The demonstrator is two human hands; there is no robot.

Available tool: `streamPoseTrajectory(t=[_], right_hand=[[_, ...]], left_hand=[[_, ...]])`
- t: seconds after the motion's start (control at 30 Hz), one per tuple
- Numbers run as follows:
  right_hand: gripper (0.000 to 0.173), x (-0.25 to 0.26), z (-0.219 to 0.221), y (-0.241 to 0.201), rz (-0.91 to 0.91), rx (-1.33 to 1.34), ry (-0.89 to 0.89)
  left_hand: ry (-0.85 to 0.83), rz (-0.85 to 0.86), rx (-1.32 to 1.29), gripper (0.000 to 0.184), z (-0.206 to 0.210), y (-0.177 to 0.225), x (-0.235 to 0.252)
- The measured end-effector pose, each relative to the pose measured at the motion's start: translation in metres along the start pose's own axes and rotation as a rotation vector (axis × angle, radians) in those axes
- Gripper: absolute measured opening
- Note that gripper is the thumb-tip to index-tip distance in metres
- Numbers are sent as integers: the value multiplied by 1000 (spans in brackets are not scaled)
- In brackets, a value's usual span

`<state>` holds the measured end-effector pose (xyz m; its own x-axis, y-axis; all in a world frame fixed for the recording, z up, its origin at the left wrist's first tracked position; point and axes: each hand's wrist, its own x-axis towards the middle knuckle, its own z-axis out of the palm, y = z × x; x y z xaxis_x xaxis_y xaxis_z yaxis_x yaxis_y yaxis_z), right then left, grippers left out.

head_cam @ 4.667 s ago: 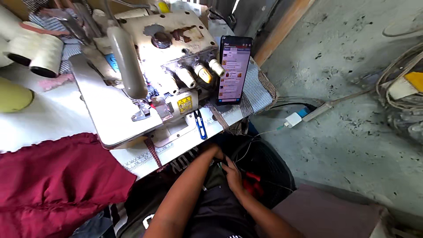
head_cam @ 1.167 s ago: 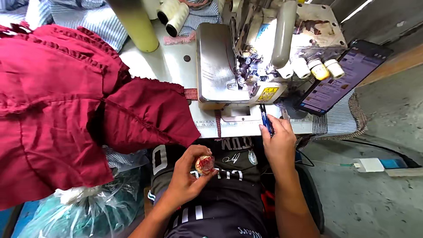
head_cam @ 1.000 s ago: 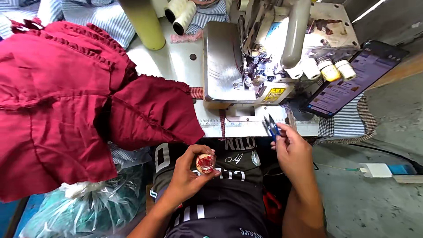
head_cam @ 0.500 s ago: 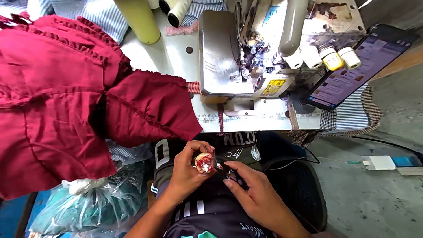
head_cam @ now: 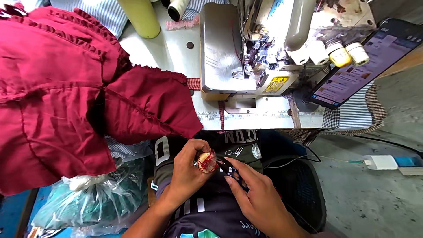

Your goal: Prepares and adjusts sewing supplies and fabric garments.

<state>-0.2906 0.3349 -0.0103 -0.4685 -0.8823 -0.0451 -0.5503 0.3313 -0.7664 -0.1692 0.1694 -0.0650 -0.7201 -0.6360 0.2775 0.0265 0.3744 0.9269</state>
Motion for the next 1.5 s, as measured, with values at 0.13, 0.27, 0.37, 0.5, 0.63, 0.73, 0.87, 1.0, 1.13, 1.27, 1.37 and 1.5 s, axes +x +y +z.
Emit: streamPoseTrajectory(t=[0.13,0.27,0.37,0.5,0.63,0.73,0.87,1.0,1.13,1.27,1.37,1.5], right_hand=[[39,-1,0,1,-1,-21,-20],[39,1,2,2,-6,-2,-20],[38,3,7,1,-16,46,18],[37,3,13,-1,-32,43,74],[36,4,14,0,-41,17,98],[35,7,11,3,-51,-24,81],[34,9,17,8,-113,-71,111],[34,9,21,11,-140,-99,110],[33,11,17,14,-142,-100,154],[35,19,4,21,-54,-25,205],[45,30,-15,37,63,-32,324],[34,52,-46,67,202,-226,525]], left_hand=[[12,1,26,34,0,-1,-1],[-9,3,47,31,0,0,-1],[-36,3,31,31,3,2,-1],[-27,2,23,31,10,5,-3],[-22,-15,33,34,10,5,-3],[-50,-60,2,37,8,7,-3],[-48,-121,-41,43,10,6,-5],[-33,-126,-46,43,12,3,-7],[-31,-124,-34,42,13,1,-7],[-27,-125,-41,43,11,-2,-9],[-54,-130,-136,48,8,-3,-9],[-155,-228,-459,49,6,-2,-6]])
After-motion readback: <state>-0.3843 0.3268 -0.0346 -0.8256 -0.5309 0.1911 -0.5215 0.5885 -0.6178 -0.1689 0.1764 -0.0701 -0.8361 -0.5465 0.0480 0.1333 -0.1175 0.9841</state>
